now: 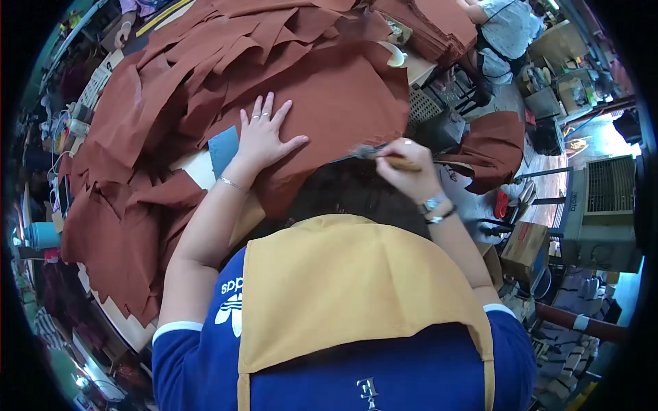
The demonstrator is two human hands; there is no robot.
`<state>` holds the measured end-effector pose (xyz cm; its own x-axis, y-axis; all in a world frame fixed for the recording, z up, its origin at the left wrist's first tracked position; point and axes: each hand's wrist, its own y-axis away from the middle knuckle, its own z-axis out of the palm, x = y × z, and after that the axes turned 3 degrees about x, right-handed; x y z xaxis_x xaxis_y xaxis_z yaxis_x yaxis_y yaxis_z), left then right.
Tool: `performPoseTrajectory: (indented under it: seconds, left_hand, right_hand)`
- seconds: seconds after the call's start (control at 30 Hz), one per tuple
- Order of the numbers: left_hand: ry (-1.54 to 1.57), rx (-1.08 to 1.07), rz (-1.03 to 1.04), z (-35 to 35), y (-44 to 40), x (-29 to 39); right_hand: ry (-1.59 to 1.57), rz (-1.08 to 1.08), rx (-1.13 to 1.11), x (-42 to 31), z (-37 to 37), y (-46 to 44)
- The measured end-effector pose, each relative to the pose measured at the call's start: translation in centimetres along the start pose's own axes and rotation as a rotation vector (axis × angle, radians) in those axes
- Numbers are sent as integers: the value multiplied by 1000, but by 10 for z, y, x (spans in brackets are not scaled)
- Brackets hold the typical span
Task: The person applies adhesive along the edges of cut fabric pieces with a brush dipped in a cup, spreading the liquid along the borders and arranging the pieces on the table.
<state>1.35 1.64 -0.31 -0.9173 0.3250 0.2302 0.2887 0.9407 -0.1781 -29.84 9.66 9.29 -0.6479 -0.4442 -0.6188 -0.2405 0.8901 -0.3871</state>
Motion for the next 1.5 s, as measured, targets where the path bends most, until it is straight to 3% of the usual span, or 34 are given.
performPoseTrajectory:
  seconds: [0.1, 0.17, 0.27, 0.4, 0.5, 0.57, 0.73, 0.83, 0.97, 1.07, 1.2, 1.3, 1.43, 1.5]
  left_hand:
    - [-11, 8, -1, -1, -1, 2]
    - [-12, 7, -2, 0, -1, 1]
    - [-7, 18, 3, 2, -1, 3]
    - [-7, 8, -1, 1, -1, 2]
    - [-7, 17, 0, 4, -1, 0]
    - [3, 17, 3, 4, -2, 1]
    - [-2, 34, 18, 5, -5, 1]
    - [16, 17, 35, 6, -10, 1]
    - [48, 18, 76, 7, -21, 1]
    - [47, 29, 111, 10, -28, 1]
    - [41, 40, 166, 16, -38, 0]
    - [31, 43, 216, 16, -48, 1]
    - [41, 15, 248, 18, -61, 2]
    - [39, 0, 261, 19, -66, 3]
  right_hand:
    - [188, 95, -12, 3, -25, 3]
    - [32, 16, 88, -20, -5, -9]
    - [-91, -44, -62, -24, 30, -12]
    - [176, 20, -90, -13, -7, -1]
    - [-31, -6, 15, -34, 14, -12]
    - [-155, -78, -41, -46, 43, -20]
    - [59, -3, -136, -33, 15, -6]
    - [-29, -111, -87, -50, 23, -20]
    - [-176, -133, -187, -43, 56, -17]
    - [19, -72, -221, -39, 18, -14]
    - [-114, -113, -165, -55, 29, -27]
    - [-204, -149, -256, -44, 59, -24]
    - [-23, -102, -302, -35, 21, -19]
    - [-94, -100, -274, -41, 22, -21]
